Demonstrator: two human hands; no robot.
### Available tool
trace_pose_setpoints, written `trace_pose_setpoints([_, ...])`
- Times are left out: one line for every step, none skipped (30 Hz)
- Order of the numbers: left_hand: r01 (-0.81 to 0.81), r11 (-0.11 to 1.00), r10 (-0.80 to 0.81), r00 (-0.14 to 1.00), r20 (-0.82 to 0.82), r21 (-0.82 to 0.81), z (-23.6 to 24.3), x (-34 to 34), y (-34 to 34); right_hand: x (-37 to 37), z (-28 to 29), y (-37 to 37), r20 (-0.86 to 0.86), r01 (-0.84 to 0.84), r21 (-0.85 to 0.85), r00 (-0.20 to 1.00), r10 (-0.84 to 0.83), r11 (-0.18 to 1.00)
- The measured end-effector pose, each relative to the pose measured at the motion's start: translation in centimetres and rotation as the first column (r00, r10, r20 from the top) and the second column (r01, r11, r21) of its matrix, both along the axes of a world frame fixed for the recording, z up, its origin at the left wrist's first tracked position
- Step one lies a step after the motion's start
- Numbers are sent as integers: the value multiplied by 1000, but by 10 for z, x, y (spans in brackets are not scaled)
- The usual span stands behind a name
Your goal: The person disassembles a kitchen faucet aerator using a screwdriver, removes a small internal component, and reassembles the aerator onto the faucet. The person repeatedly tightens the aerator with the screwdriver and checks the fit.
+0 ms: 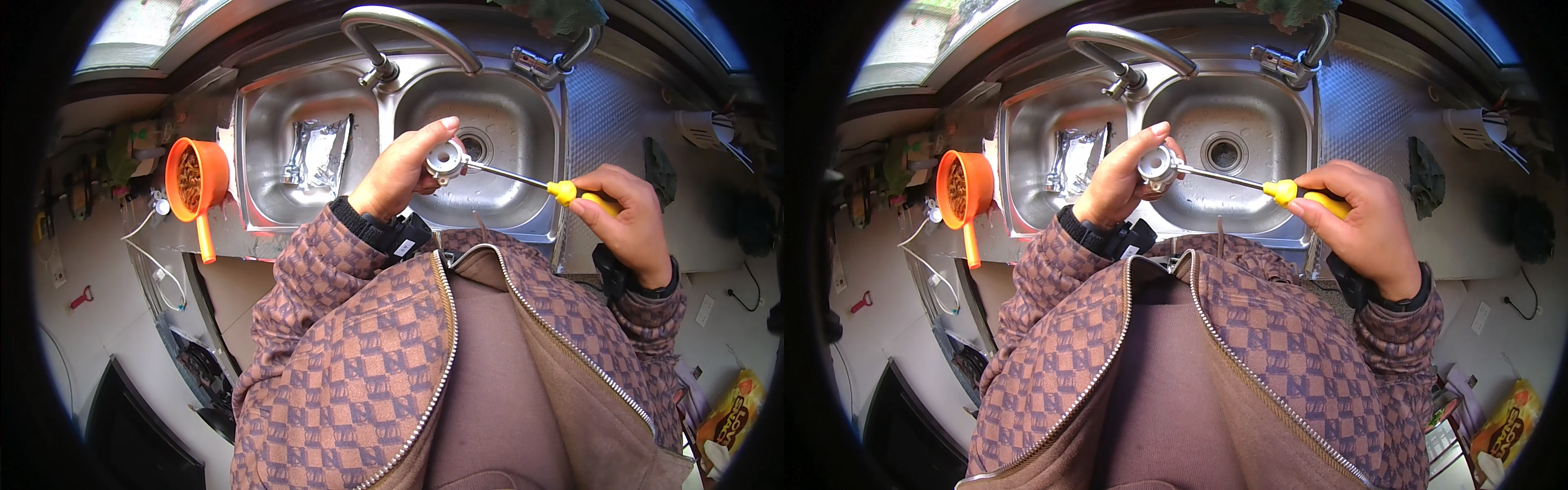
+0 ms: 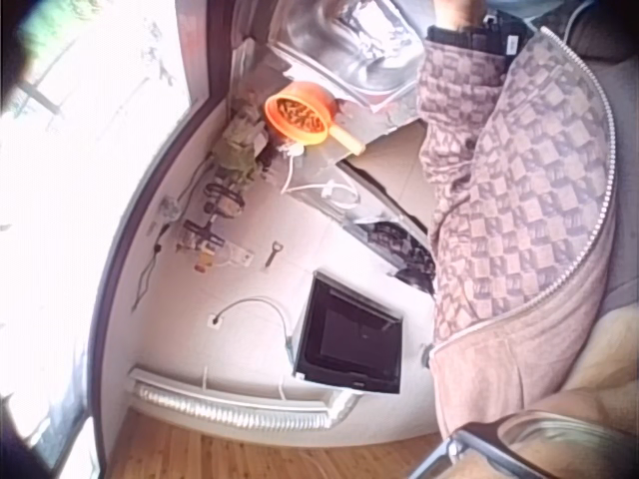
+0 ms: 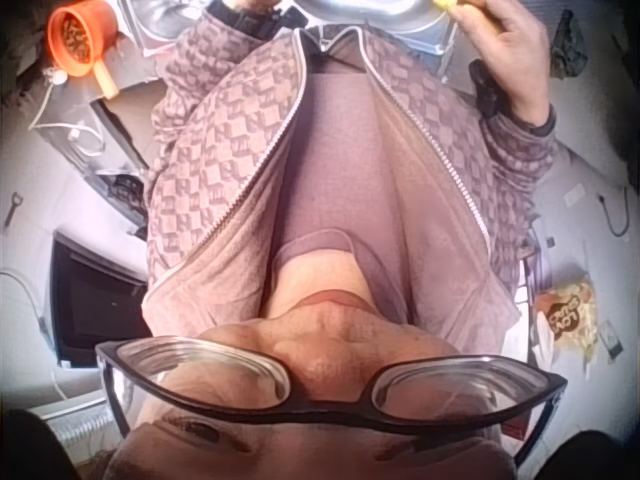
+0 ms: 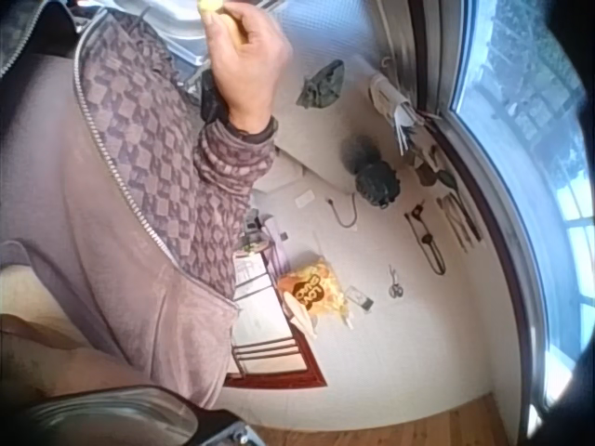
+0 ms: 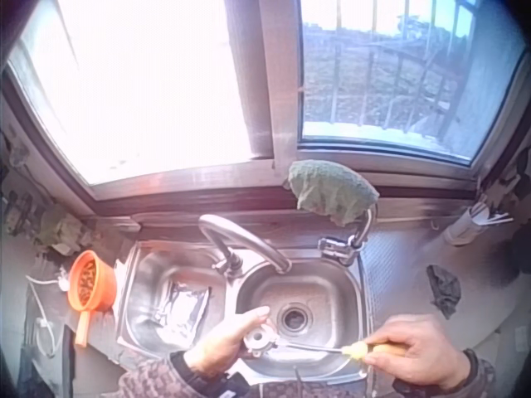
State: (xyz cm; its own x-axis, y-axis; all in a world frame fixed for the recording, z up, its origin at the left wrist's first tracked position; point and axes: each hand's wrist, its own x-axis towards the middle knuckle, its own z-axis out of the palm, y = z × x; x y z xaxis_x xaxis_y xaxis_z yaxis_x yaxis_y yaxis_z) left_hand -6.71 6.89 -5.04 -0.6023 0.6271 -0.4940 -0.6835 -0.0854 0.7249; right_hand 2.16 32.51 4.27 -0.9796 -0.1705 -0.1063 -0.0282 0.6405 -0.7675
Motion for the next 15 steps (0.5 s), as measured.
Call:
trace_pose_setpoints([-5,1000,5,1000,6,-5,0,0,0,1,1,-1,-41,1,21,999,0,1000])
trace_pose_setpoints([-8,1000,8,1000,15,-11,0,0,1,1,1,-2,-46,6,32,999,-4,999])
trace_pose_setpoints([-13,1000,13,1000,10,-9,0,0,1,2,1,-3,-54,23,34,998,-21,999])
trace_pose_setpoints([-16,1000,16,1000,8,-8,0,0,2,2,1,-4,-52,48,36,998,-46,998])
trace_pose_setpoints([-22,1000,22,1000,4,-4,1,0,2,2,1,-4,-20,45,51,999,-44,998])
trace_pose_setpoints([-24,1000,24,1000,15,-20,1,0,3,2,0,-3,22,48,66,999,-49,997])
trace_pose_setpoints([-29,999,29,999,21,-32,1,0,4,2,-1,-3,75,43,77,996,-49,996])
trace_pose_setpoints([-32,999,33,999,26,-33,2,0,4,1,-1,-2,90,26,79,995,-33,997])
trace_pose_setpoints([-35,999,36,999,25,-38,2,0,5,0,-1,0,116,2,77,993,-11,997])
trace_pose_setpoints([-37,999,37,999,24,-32,2,1,5,0,-2,1,165,10,86,986,-24,996])
trace_pose_setpoints([-37,999,38,999,23,-26,2,1,5,0,-2,1,124,3,60,992,-10,998])
trace_pose_setpoints([-38,999,38,999,23,-27,3,1,5,0,-2,1,105,26,46,994,-31,999])
trace_pose_setpoints([-37,999,38,999,24,-29,3,1,5,1,-2,0,87,49,31,995,-52,998])
trace_pose_setpoints([-36,999,37,999,23,-27,2,2,5,1,-1,0,67,47,34,997,-49,998])
trace_pose_setpoints([-38,999,39,999,24,-31,3,2,5,1,-1,-1,47,45,38,998,-47,998])
